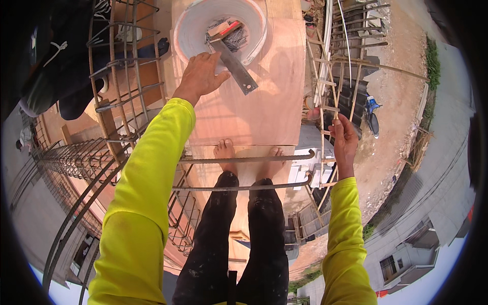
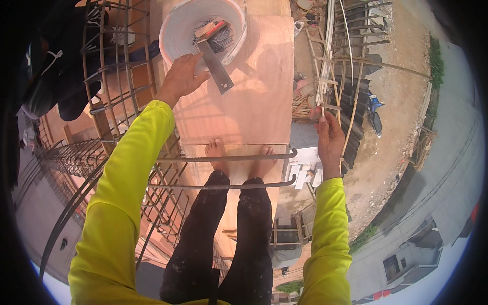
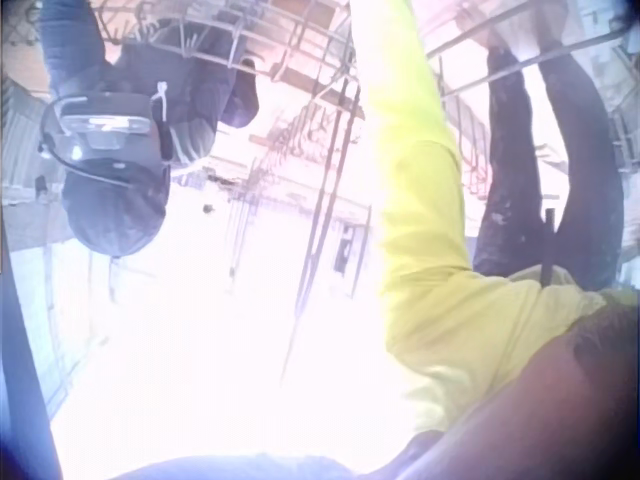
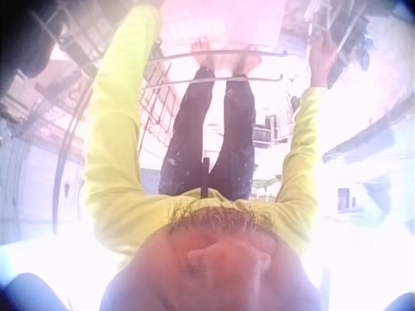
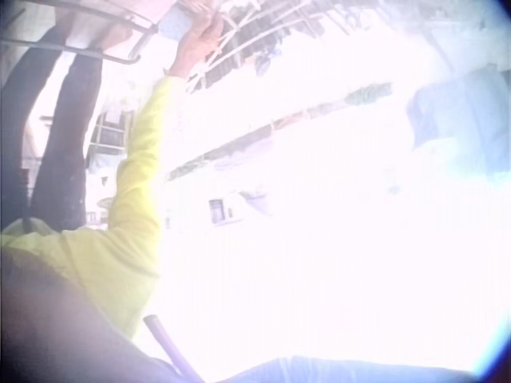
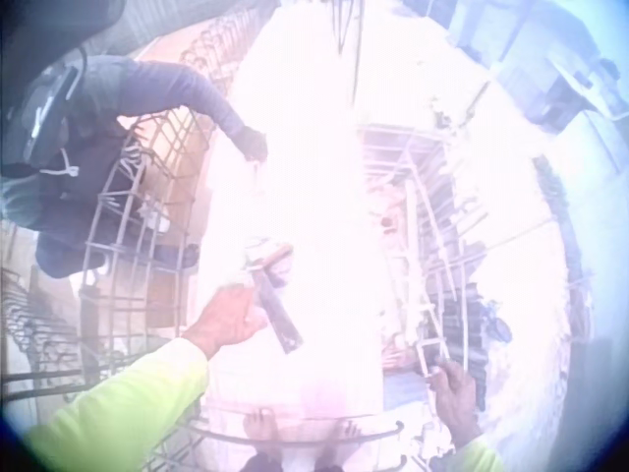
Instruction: The person saws a plywood sheet, positions it on a metal framework, and secures it with nails using a hammer. The person also marks the plywood with a pencil and uses a measuring tape.
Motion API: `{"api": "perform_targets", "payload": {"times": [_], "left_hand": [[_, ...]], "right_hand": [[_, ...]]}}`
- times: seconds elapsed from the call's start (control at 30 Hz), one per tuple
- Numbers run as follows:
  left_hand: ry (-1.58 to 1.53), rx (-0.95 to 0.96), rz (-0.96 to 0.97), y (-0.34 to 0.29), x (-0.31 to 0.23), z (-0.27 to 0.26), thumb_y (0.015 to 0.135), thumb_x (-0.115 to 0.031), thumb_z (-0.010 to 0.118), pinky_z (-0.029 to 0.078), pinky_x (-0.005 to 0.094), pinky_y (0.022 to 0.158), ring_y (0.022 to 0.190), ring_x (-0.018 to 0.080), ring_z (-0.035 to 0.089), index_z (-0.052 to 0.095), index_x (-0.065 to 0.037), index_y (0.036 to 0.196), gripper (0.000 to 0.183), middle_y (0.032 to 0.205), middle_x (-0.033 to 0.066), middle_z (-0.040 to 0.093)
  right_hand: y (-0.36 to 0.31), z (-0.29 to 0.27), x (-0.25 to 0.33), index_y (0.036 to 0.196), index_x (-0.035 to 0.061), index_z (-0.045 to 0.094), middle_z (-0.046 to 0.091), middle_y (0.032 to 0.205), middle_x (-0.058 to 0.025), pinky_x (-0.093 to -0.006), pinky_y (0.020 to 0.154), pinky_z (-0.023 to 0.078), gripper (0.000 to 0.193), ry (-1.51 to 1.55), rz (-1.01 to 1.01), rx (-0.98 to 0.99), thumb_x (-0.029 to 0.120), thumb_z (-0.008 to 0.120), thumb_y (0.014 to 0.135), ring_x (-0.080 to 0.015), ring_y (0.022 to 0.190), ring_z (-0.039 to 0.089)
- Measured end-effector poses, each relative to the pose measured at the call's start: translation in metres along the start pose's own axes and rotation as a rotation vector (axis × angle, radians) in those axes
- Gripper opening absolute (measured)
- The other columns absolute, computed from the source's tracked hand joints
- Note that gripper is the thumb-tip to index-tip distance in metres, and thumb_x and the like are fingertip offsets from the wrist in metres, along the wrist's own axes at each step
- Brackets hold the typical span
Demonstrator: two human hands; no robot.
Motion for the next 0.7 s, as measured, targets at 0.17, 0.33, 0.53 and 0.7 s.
{"api": "perform_targets", "payload": {"times": [0.17, 0.33, 0.53, 0.7], "left_hand": [[0.196, -0.026, 0.173, -0.004, 0.014, 0.022, 0.088, -0.029, 0.068, 0.04, 0.0424, 0.111, 0.125, 0.0286, 0.056, 0.063, -0.008, 0.126, 0.044, 0.125, 0.0135, 0.066], [0.121, 0.054, 0.205, 0.0, 0.01, 0.022, 0.084, -0.015, 0.063, 0.046, 0.0422, 0.102, 0.108, 0.0254, 0.064, 0.068, -0.008, 0.103, 0.021, 0.105, 0.0081, 0.071], [-0.166, 0.168, 0.201, -0.013, 0.014, 0.014, 0.087, -0.019, 0.067, 0.053, 0.0424, 0.089, 0.1, 0.0306, 0.067, 0.072, -0.005, 0.103, 0.022, 0.104, 0.0118, 0.073], [-0.663, 0.098, -0.13, -0.004, 0.033, 0.007, 0.087, -0.021, 0.07, 0.055, 0.0412, 0.082, 0.09, 0.0346, 0.07, 0.074, -0.003, 0.101, 0.023, 0.095, 0.0177, 0.073]], "right_hand": [[0.026, 0.089, 0.131, 0.131, -0.0014, 0.058, 0.066, 0.109, -0.0151, -0.036, 0.081, 0.056, 0.041, -0.147, -0.561, 0.368, 0.024, 0.065, 0.099, -0.023, 0.092, 0.069], [0.047, 0.191, 0.147, 0.139, 0.0011, 0.052, 0.065, 0.112, -0.0243, -0.0474, 0.084, 0.053, 0.062, -0.706, -0.521, 0.598, 0.034, 0.072, 0.089, -0.0388, 0.097, 0.068], [0.041, 0.192, 0.135, 0.146, 0.0007, 0.045, 0.068, 0.116, -0.025, -0.0404, 0.083, 0.054, 0.069, -0.466, -0.288, 0.734, 0.02, 0.072, 0.086, -0.0302, 0.094, 0.07], [0.004, 0.099, 0.158, 0.147, 0.0038, 0.051, 0.069, 0.115, -0.0104, -0.0298, 0.086, 0.05, 0.063, -0.176, -0.302, 0.855, -0.001, 0.067, 0.086, -0.0128, 0.095, 0.062]]}}
Point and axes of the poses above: each hand's wrist, its own y-axis towards the middle knuckle, its own z-axis out of the palm, x = y × z, the point moved 2 cm from there along y, towards the middle knuckle
